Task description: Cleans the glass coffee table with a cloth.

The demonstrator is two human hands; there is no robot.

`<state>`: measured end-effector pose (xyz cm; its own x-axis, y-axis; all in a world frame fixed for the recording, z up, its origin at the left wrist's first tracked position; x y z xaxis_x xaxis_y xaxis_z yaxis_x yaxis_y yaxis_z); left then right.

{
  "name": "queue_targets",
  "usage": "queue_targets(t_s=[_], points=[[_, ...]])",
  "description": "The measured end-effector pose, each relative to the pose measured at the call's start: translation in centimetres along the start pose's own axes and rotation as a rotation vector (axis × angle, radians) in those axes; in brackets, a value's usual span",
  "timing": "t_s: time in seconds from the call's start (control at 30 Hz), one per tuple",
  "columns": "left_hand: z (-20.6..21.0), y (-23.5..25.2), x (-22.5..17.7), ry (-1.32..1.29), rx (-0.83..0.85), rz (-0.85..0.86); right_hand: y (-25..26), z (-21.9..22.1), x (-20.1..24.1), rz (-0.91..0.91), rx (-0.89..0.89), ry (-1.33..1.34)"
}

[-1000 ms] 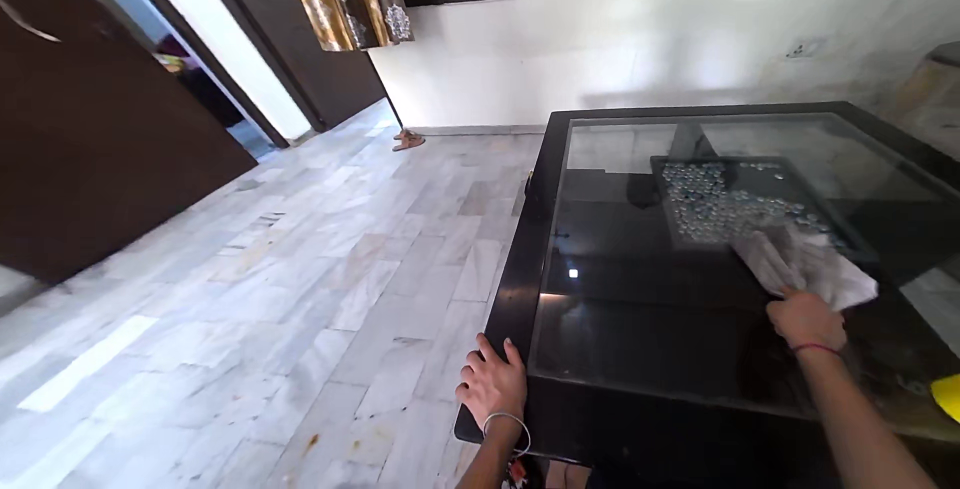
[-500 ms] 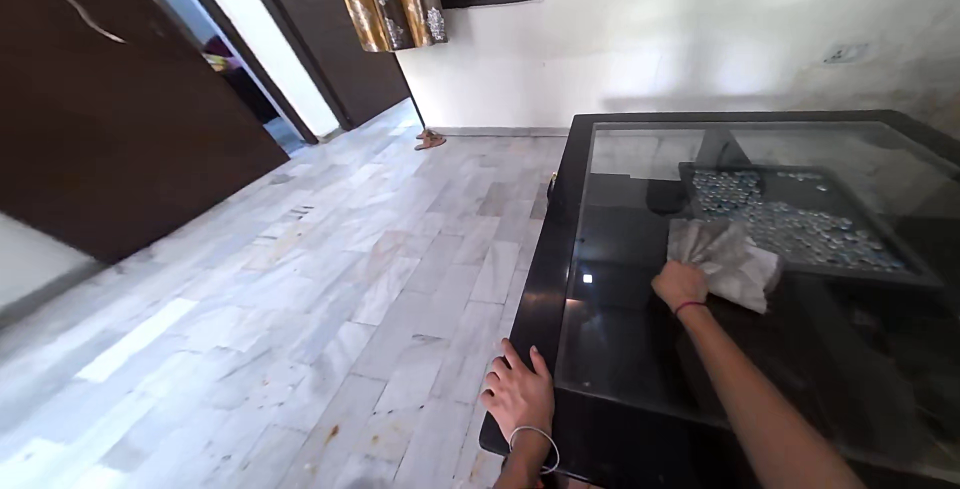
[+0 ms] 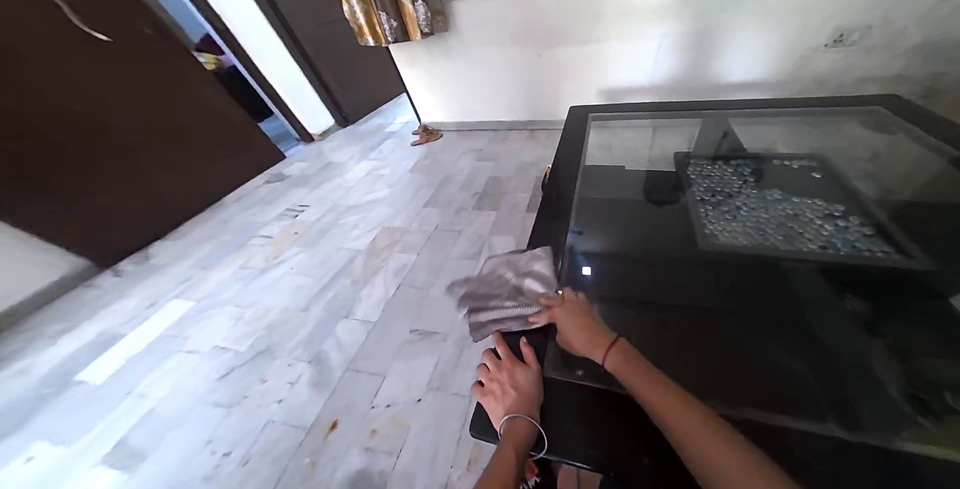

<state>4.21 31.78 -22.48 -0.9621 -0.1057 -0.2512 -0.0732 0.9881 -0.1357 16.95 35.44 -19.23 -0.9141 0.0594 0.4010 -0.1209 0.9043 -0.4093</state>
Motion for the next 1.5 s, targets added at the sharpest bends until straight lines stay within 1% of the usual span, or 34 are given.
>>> queue_targets(t_s=[0.07,0.13,0.2,0.3,0.4,0.47,0.53,0.63,0.7,0.77,0.9,1.0,1.1,1.2,1.27,1.3,1.37,1.43,1.5], points=[[0.0,-0.1,-0.1,-0.016,-0.002,0.007,-1.9,0.4,-0.5,-0.008,0.017,0.019],[0.1,-0.1,-0.1,-0.034,0.008,0.003,-2.9,0.0,-3.0,0.079,-0.01,0.028],[0.0,-0.1,-0.1,-0.039,-0.002,0.008,-4.1,-1.2,-7.0,0.218,-0.076,0.041],[0.0,0.0,0.0,-0.032,-0.007,0.009,-7.4,-3.7,-14.5,0.48,-0.265,0.118],[0.0,0.0,0.1,-0.028,-0.014,0.008,-13.1,-5.4,-22.0,0.801,-0.437,0.247],[0.1,0.1,0.1,-0.023,-0.014,0.008,-17.3,-5.5,-26.4,0.992,-0.534,0.338],[0.0,0.1,0.1,-0.019,-0.016,0.012,-20.7,-5.1,-29.7,1.131,-0.588,0.389],[-0.1,0.1,0.1,-0.035,-0.015,0.008,-23.6,-4.3,-31.7,1.243,-0.594,0.421],[-0.1,-0.1,0.0,-0.033,-0.006,0.003,-23.7,-3.7,-31.1,1.278,-0.521,0.408],[-0.2,-0.1,-0.1,-0.035,-0.003,-0.001,-22.4,-3.5,-29.1,1.276,-0.445,0.363],[-0.3,-0.2,-0.1,-0.027,0.002,0.002,-17.7,-3.0,-23.0,1.152,-0.371,0.245],[-0.3,-0.2,-0.2,-0.029,0.01,0.004,-14.0,-1.9,-17.6,0.939,-0.313,0.16],[-0.3,-0.1,-0.2,-0.045,0.008,0.015,-11.3,0.1,-12.1,0.638,-0.259,0.108],[-0.3,-0.2,-0.2,-0.035,0.016,0.011,-10.5,2.4,-7.0,0.352,-0.168,0.082],[-0.4,-0.3,-0.3,-0.035,0.021,0.009,-10.9,3.7,-4.7,0.228,-0.125,0.057],[-0.4,-0.3,-0.3,-0.04,0.027,0.007,-11.2,4.1,-4.1,0.194,-0.109,0.052],[-0.4,-0.4,-0.3,-0.041,0.036,0.009,-12.0,4.4,-4.2,0.187,-0.088,0.057],[-0.4,-0.4,-0.3,-0.043,0.056,0.021,-13.2,4.0,-5.8,0.248,-0.093,0.077],[-0.3,-0.3,-0.2,-0.057,0.079,0.039,-14.6,3.1,-8.5,0.352,-0.109,0.095]])
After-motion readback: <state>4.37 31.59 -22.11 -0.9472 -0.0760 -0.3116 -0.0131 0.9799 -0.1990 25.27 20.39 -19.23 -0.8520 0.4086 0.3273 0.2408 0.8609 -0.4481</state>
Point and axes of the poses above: each hand's wrist, its own y-axis towards the middle knuckle, its own z-axis out of the palm, x = y × z, the point moved 10 cm from there along y, towards the middle knuckle, and after that the axes turned 15 degrees about z, right-handed, at the moved point
